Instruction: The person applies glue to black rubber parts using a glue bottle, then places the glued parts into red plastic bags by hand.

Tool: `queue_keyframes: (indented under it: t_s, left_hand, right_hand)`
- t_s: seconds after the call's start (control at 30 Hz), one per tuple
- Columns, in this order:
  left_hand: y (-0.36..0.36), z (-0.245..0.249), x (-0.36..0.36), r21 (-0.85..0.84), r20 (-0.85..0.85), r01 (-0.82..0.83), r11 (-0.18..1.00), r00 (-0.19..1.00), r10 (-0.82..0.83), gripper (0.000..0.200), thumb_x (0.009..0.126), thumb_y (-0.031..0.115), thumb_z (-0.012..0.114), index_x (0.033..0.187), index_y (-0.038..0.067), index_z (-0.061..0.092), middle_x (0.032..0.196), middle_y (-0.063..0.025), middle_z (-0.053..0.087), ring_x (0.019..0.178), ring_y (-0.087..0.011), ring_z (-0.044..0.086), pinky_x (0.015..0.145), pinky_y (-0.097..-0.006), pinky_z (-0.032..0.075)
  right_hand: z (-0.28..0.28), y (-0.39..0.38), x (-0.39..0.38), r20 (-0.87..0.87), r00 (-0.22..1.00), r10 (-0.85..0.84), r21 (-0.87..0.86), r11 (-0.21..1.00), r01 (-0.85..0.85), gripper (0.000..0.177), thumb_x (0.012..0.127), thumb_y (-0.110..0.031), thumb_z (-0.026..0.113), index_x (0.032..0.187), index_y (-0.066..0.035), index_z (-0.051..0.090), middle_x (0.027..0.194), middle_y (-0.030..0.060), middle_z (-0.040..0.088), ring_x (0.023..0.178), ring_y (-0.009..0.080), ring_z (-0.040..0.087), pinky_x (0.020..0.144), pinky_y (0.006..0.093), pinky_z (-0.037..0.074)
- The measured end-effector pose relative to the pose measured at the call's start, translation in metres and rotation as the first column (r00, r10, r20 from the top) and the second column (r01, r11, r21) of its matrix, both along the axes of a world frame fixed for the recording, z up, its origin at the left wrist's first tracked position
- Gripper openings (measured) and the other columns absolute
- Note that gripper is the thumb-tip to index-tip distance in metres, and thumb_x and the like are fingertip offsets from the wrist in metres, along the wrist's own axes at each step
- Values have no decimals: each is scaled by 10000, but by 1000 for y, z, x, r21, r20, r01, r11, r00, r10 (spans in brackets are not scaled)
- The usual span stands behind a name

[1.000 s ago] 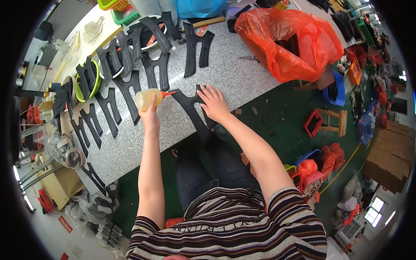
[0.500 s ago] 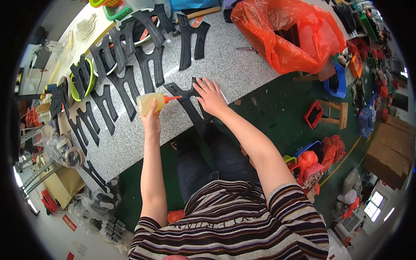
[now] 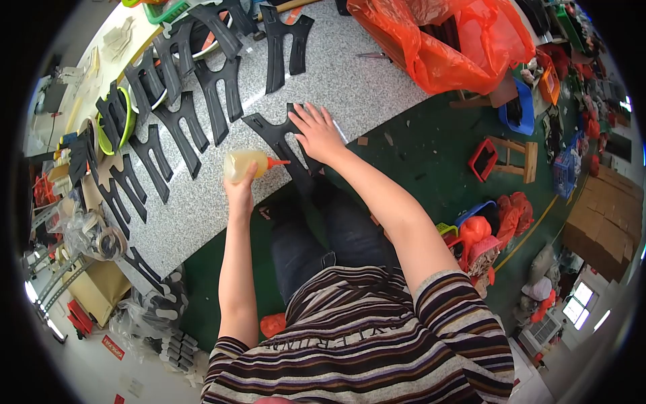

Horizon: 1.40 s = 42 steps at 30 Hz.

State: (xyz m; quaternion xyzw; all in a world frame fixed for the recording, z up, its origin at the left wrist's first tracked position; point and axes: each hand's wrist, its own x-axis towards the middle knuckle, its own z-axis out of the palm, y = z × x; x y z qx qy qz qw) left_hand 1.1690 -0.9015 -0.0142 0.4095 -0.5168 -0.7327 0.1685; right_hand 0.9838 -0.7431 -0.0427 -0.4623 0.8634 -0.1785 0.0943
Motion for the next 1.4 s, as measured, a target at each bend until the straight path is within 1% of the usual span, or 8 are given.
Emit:
queue_keyframes:
  t_s: [0.27, 0.37, 0.5, 0.73, 1.03, 1.13, 1.23, 1.4]
  left_hand:
    - [57, -15, 53, 205, 91, 170, 964, 977, -192, 406, 814, 70, 731, 1175, 24, 550, 1095, -71, 627, 1008, -193, 616, 883, -333, 486]
    - [40, 21, 33, 449, -53, 64, 891, 998, -45, 443, 860, 106, 678, 1253, 41, 485, 1162, -90, 592, 1055, -221, 604, 896, -369, 492]
    - [0, 30, -37, 273, -203, -53, 960, 973, 112, 483, 836, 75, 711, 1261, 49, 483, 1172, -64, 575, 1080, -187, 569, 916, -343, 457]
    - [-25, 10, -120, -83, -190, -34, 996, 982, 17, 392, 791, 85, 773, 1127, -2, 588, 1067, -63, 634, 988, -157, 599, 887, -301, 456]
    - [-26, 8, -115, -121, -85, 88, 989, 992, -99, 396, 793, 92, 770, 1132, 4, 584, 1072, -64, 633, 980, -157, 602, 879, -296, 461]
    - [-18, 21, -98, 211, -166, -30, 977, 984, 66, 441, 790, 90, 770, 1170, 9, 558, 1080, -62, 627, 982, -165, 607, 880, -302, 468]
    - [-6, 23, -76, 178, -66, 44, 983, 997, -32, 475, 788, 75, 766, 1197, 11, 535, 1089, -63, 620, 983, -171, 610, 874, -311, 479]
    - [16, 20, -68, -11, -51, 50, 999, 997, -50, 332, 790, 74, 769, 1071, 4, 606, 1011, -61, 643, 927, -141, 604, 836, -294, 466]
  right_hand:
    - [-3, 2, 0, 11, 1000, 8, 4, 1000, -8, 570, 926, -288, 537, 1452, -174, 348, 1545, 42, 264, 1420, 290, 229, 1149, 491, 179]
    - [1, 3, -8, 77, 997, 8, -93, 996, 0, 544, 906, -291, 568, 1409, -150, 414, 1518, 71, 312, 1390, 308, 282, 1131, 484, 214]
    - [5, 8, -23, 244, 964, -105, -248, 954, 166, 496, 860, -250, 627, 1324, -115, 514, 1450, 120, 398, 1318, 330, 372, 1084, 462, 284]
    - [12, 21, -34, 99, 992, -78, -267, 958, 101, 258, 809, -192, 670, 1058, -127, 652, 1179, 113, 524, 1145, 311, 478, 982, 432, 353]
    - [5, 20, -34, 8, 1000, -7, -285, 958, 9, 215, 792, -176, 678, 1005, -143, 671, 1069, 89, 538, 1090, 275, 494, 929, 413, 354]
    - [6, 14, -41, 82, 996, -32, -261, 964, 53, 262, 785, -184, 690, 1042, -145, 652, 1059, 84, 532, 1080, 276, 491, 913, 403, 348]
    - [6, 0, -48, 151, 981, -118, -214, 965, 149, 380, 760, -222, 720, 1116, -148, 611, 1084, 71, 518, 1111, 267, 469, 917, 409, 329]
    - [6, -17, -54, 170, 974, -147, -6, 989, 151, 556, 706, -276, 768, 1205, -166, 547, 1156, 48, 486, 1174, 242, 421, 934, 424, 301]
